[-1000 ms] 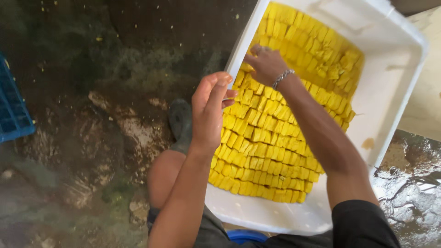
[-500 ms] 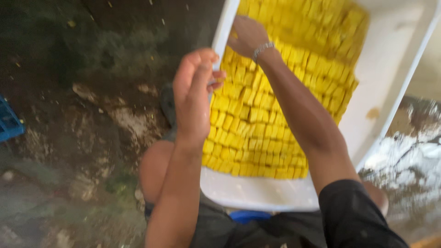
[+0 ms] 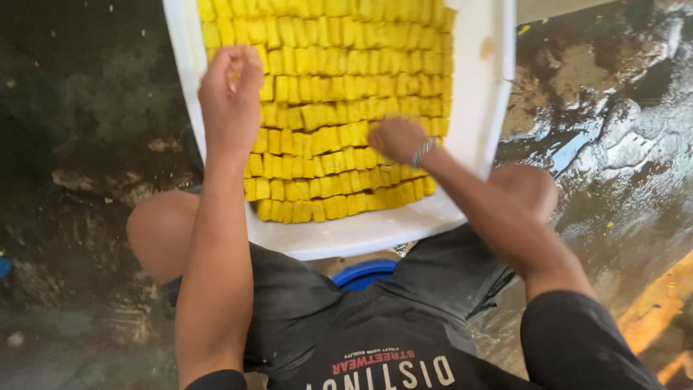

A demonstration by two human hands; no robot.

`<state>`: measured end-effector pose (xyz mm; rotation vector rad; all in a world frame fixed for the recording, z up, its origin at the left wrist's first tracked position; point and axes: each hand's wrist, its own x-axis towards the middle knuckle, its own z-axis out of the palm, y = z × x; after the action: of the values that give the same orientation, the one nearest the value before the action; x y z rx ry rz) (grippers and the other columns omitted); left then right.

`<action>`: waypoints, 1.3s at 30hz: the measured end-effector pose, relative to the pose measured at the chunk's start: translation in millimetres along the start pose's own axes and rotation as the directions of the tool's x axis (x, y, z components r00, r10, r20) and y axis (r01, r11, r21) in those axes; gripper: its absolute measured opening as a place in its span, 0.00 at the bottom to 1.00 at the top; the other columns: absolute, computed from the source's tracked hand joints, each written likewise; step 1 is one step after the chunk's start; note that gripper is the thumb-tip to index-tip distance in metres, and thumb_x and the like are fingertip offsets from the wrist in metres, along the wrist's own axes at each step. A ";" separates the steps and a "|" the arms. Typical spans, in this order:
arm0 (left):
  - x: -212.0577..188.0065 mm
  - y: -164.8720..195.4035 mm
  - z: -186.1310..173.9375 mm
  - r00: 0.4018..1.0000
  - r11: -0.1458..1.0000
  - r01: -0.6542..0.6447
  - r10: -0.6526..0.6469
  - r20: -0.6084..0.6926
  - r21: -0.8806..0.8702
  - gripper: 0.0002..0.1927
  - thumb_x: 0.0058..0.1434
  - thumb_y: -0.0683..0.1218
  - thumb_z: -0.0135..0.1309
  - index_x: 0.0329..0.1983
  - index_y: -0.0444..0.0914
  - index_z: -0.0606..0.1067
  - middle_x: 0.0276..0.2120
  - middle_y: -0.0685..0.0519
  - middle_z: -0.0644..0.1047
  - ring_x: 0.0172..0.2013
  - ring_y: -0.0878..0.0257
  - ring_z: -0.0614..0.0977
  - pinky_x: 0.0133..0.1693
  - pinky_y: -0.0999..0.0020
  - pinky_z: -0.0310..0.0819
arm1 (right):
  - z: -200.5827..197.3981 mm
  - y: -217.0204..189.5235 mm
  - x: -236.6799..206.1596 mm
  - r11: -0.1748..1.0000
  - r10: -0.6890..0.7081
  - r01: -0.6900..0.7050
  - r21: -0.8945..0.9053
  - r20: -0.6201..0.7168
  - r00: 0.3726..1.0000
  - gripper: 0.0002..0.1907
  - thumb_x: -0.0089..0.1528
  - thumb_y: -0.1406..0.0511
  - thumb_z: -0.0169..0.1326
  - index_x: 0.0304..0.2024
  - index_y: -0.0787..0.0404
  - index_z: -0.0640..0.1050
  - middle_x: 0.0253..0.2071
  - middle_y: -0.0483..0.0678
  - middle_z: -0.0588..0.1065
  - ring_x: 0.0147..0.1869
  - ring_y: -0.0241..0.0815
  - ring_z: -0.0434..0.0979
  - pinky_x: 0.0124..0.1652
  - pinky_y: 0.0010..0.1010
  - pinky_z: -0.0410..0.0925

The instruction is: The person washes yellow tofu cubes in a large tub of yellow-tinted water, gathering handfuls from the water. They transfer the cubes by hand into a white tray and arrange them in neat rows, filling the tray.

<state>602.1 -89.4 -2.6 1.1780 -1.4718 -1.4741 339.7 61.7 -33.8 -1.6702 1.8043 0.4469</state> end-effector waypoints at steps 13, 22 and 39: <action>-137.9 -61.1 132.2 0.921 0.935 0.183 -0.271 0.279 0.304 0.20 0.64 0.58 0.53 0.46 0.39 0.79 0.35 0.47 0.83 0.36 0.57 0.84 0.40 0.64 0.77 | 69.8 -11.3 -57.3 0.948 0.317 -0.307 0.080 -0.198 0.927 0.12 0.65 0.60 0.51 0.39 0.57 0.83 0.44 0.56 0.80 0.47 0.55 0.84 0.42 0.49 0.75; -119.8 -69.3 143.2 0.785 0.702 0.602 -0.608 0.121 -0.381 0.17 0.65 0.54 0.48 0.41 0.37 0.78 0.31 0.52 0.81 0.34 0.59 0.81 0.38 0.61 0.75 | 33.5 -10.1 -61.6 0.916 0.045 0.129 0.380 -0.416 0.908 0.12 0.59 0.58 0.55 0.32 0.58 0.83 0.33 0.53 0.81 0.40 0.55 0.81 0.40 0.47 0.73; 218.5 -57.6 193.2 0.984 0.974 0.155 -0.167 0.066 0.163 0.13 0.66 0.50 0.52 0.42 0.36 0.79 0.29 0.53 0.79 0.34 0.58 0.82 0.36 0.65 0.74 | -159.8 172.5 209.5 0.943 0.276 -0.226 0.243 -0.199 0.940 0.61 0.46 0.52 0.72 0.75 0.45 0.51 0.77 0.58 0.46 0.71 0.67 0.61 0.59 0.54 0.66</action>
<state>357.4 -229.1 -97.6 1.3760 -1.6029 -1.5506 137.4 -175.3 -79.8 -1.3915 2.1673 0.1571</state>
